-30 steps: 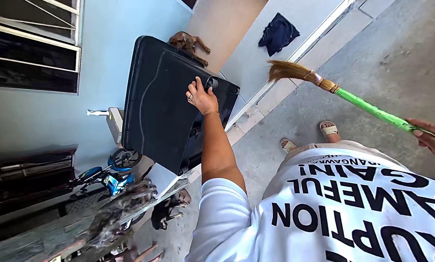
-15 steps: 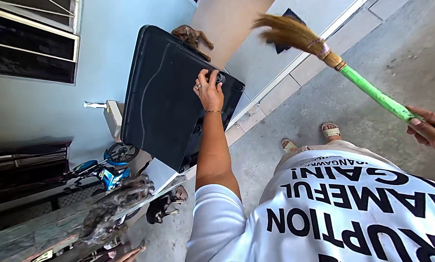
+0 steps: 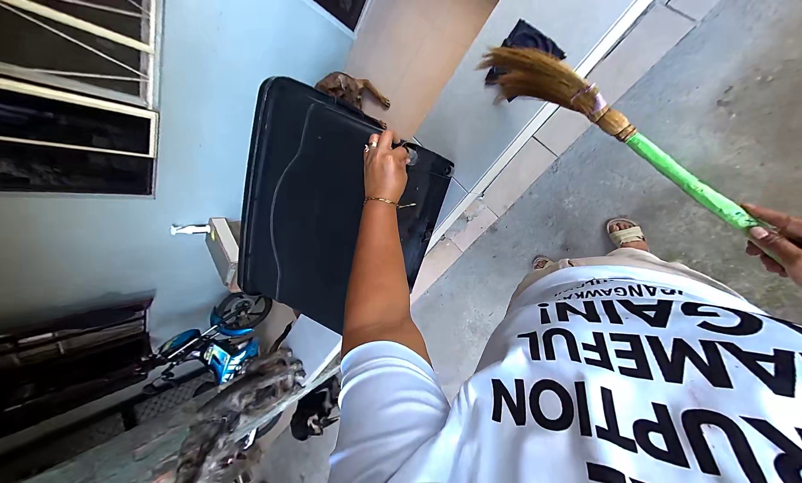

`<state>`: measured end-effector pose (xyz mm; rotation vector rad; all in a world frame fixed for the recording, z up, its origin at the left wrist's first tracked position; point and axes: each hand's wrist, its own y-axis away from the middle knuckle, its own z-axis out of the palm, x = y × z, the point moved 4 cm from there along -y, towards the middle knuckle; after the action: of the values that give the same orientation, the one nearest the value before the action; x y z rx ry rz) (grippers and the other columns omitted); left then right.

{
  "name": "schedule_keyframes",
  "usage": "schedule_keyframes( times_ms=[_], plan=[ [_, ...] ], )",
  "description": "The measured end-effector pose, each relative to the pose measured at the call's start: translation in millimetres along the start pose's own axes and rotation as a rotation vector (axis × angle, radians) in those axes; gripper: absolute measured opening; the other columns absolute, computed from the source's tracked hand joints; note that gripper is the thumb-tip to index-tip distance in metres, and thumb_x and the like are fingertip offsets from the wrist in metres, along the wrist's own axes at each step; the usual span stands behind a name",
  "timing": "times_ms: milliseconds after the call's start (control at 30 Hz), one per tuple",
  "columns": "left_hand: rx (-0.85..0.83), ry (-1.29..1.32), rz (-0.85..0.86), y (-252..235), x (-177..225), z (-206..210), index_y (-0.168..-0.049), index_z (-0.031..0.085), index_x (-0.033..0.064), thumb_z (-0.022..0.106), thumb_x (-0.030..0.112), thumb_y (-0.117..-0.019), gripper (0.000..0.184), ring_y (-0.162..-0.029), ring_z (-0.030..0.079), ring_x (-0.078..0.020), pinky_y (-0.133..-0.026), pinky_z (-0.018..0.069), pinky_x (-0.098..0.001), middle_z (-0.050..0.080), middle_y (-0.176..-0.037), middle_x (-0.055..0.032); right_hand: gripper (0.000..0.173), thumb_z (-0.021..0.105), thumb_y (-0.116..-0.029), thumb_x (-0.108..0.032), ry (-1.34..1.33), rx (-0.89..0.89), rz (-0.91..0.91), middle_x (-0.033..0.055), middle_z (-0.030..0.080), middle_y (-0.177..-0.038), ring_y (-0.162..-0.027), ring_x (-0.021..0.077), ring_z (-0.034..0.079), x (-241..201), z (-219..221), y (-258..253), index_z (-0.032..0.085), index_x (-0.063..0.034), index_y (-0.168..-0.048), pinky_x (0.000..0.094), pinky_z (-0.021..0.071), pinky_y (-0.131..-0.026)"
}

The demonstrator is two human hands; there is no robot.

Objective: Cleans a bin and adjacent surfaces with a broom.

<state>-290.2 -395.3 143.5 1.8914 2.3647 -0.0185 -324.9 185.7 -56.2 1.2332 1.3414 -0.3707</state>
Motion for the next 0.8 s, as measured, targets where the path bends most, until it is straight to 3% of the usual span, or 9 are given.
schedule_keyframes(
  times_ms=[100, 200, 367, 467, 567, 600, 667, 733, 800],
  plan=[
    [-0.017, 0.004, 0.037, -5, -3, 0, -0.095, 0.077, 0.0003, 0.062, 0.004, -0.0971, 0.015, -0.120, 0.057, -0.0385, -0.107, 0.0434, -0.0521, 0.064, -0.124, -0.0190, 0.041, 0.052, -0.1063, -0.020, -0.025, 0.032, -0.014, 0.0042, 0.065, -0.084, -0.057, 0.0014, 0.048, 3, 3, 6, 0.056, -0.0050, -0.144, 0.0192, 0.0408, -0.051],
    [-0.082, -0.030, -0.017, -9, 2, 0, -0.099, 0.073, -0.0029, 0.059, 0.006, -0.0996, 0.017, -0.127, 0.053, -0.0389, -0.111, 0.0406, -0.0541, 0.060, -0.130, -0.0200, 0.041, 0.052, -0.1064, -0.020, -0.044, 0.043, -0.012, 0.0026, 0.064, -0.083, -0.056, 0.0006, 0.049, 5, 3, 6, 0.055, -0.0051, -0.145, 0.0182, 0.0410, -0.051],
    [-0.018, 0.147, -0.102, 17, 31, 3, -0.102, 0.072, -0.0044, 0.058, 0.009, -0.1011, 0.019, -0.129, 0.052, -0.0405, -0.113, 0.0402, -0.0547, 0.061, -0.129, -0.0222, 0.040, 0.050, -0.1076, -0.019, -0.042, 0.044, 0.037, 0.0044, 0.066, -0.085, -0.056, 0.0014, 0.049, 11, -7, 2, 0.056, -0.0076, -0.146, 0.0188, 0.0410, -0.051],
    [-0.211, 0.181, -0.107, 53, 64, 41, -0.110, 0.070, -0.0083, 0.046, 0.015, -0.1075, 0.033, -0.130, 0.053, -0.0431, -0.112, 0.0414, -0.0566, 0.061, -0.130, -0.0259, 0.041, 0.050, -0.1076, -0.019, -0.044, 0.036, 0.045, 0.0041, 0.065, -0.085, -0.056, 0.0011, 0.049, 14, -12, -2, 0.054, -0.0082, -0.147, 0.0183, 0.0421, -0.051],
    [-0.389, 0.303, -0.313, 77, 70, 83, -0.100, 0.068, -0.0100, 0.048, 0.031, -0.1100, 0.047, -0.112, 0.064, -0.0409, -0.101, 0.0483, -0.0577, 0.067, -0.111, -0.0259, 0.041, 0.048, -0.1083, -0.018, -0.032, 0.022, 0.090, 0.0044, 0.065, -0.087, -0.058, 0.0005, 0.049, 0, -13, -2, 0.052, -0.0073, -0.148, 0.0184, 0.0413, -0.052],
    [-0.350, 0.398, -0.417, 80, 64, 90, -0.099, 0.068, -0.0107, 0.054, 0.033, -0.1074, 0.046, -0.106, 0.067, -0.0403, -0.097, 0.0499, -0.0581, 0.069, -0.105, -0.0261, 0.041, 0.048, -0.1086, -0.019, -0.026, 0.015, 0.101, 0.0042, 0.065, -0.088, -0.058, 0.0000, 0.050, -3, -14, -3, 0.052, -0.0075, -0.148, 0.0180, 0.0415, -0.053],
    [-0.131, 0.625, -0.632, 78, 47, 97, -0.120, 0.065, -0.0090, 0.065, 0.026, -0.1015, 0.039, -0.099, 0.071, -0.0355, -0.093, 0.0564, -0.0528, 0.070, -0.109, -0.0254, 0.042, 0.048, -0.1086, -0.019, -0.019, -0.005, 0.105, 0.0033, 0.066, -0.088, -0.058, -0.0002, 0.050, -3, -18, -8, 0.051, -0.0087, -0.149, 0.0176, 0.0422, -0.052],
    [0.112, 0.853, -0.833, 68, 38, 92, -0.134, 0.059, -0.0067, 0.065, 0.016, -0.1011, 0.040, -0.093, 0.073, -0.0294, -0.086, 0.0603, -0.0439, 0.070, -0.116, -0.0246, 0.043, 0.049, -0.1084, -0.019, -0.013, -0.015, 0.091, 0.0029, 0.065, -0.086, -0.057, 0.0003, 0.050, -3, -21, -14, 0.050, -0.0084, -0.150, 0.0178, 0.0421, -0.051],
    [0.294, 1.054, -0.978, 53, 41, 79, -0.138, 0.056, -0.0060, 0.065, 0.012, -0.1016, 0.041, -0.087, 0.071, -0.0228, -0.079, 0.0596, -0.0353, 0.069, -0.115, -0.0228, 0.043, 0.049, -0.1083, -0.018, -0.009, -0.019, 0.084, 0.0023, 0.065, -0.085, -0.056, 0.0001, 0.051, -10, -23, -19, 0.050, -0.0079, -0.150, 0.0174, 0.0423, -0.051]
  ],
)
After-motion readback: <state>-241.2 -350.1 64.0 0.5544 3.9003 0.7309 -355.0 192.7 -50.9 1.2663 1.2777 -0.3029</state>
